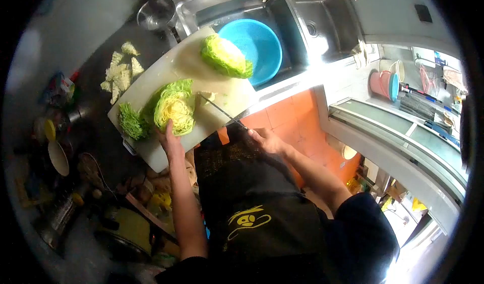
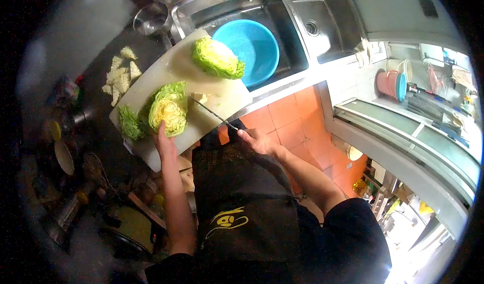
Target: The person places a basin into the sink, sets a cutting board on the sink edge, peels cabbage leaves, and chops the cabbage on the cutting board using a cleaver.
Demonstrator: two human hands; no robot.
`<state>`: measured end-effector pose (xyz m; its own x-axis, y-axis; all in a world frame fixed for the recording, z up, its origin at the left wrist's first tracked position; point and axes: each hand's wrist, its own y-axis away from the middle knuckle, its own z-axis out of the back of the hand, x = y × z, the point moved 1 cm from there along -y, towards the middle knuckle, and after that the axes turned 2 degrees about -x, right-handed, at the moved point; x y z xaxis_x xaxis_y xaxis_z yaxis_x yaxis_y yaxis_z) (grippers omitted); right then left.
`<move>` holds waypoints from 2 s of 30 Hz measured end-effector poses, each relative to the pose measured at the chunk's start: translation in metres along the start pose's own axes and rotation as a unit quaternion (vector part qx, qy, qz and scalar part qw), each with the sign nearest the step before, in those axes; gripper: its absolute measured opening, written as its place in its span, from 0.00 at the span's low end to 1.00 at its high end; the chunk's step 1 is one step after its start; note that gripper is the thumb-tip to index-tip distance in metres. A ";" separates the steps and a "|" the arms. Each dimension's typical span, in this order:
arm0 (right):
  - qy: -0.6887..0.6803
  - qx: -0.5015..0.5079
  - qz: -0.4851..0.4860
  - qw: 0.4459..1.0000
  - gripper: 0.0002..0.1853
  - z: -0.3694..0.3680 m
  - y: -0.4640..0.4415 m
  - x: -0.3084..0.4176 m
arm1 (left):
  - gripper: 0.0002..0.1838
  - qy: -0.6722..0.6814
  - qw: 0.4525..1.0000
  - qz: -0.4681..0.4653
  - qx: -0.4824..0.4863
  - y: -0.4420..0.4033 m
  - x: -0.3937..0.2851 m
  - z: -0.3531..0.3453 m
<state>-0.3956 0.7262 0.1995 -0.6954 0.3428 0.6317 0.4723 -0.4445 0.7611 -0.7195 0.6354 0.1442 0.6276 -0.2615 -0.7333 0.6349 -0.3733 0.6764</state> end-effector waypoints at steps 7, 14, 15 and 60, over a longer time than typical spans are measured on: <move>-0.034 -0.026 0.021 0.999 0.32 0.010 0.016 -0.002 | 0.43 -0.126 0.977 -0.129 -0.117 0.029 -0.016 -0.005; -0.123 -0.036 -0.031 0.991 0.29 0.024 0.062 -0.008 | 0.31 -0.622 0.650 -0.423 0.112 0.059 0.012 -0.140; -0.124 -0.042 -0.030 0.991 0.28 0.029 0.068 -0.006 | 0.31 -0.651 0.596 -0.462 0.083 0.044 0.021 -0.154; -0.080 -0.084 0.027 0.993 0.28 0.030 0.068 0.016 | 0.28 -0.779 0.437 -0.320 0.316 0.001 -0.126 -0.044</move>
<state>-0.3583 0.7259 0.2653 -0.5708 0.4355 0.6961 0.4008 -0.5922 0.6991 -0.7778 0.7070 0.2406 -0.9683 -0.0279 -0.2482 -0.1052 -0.8556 0.5068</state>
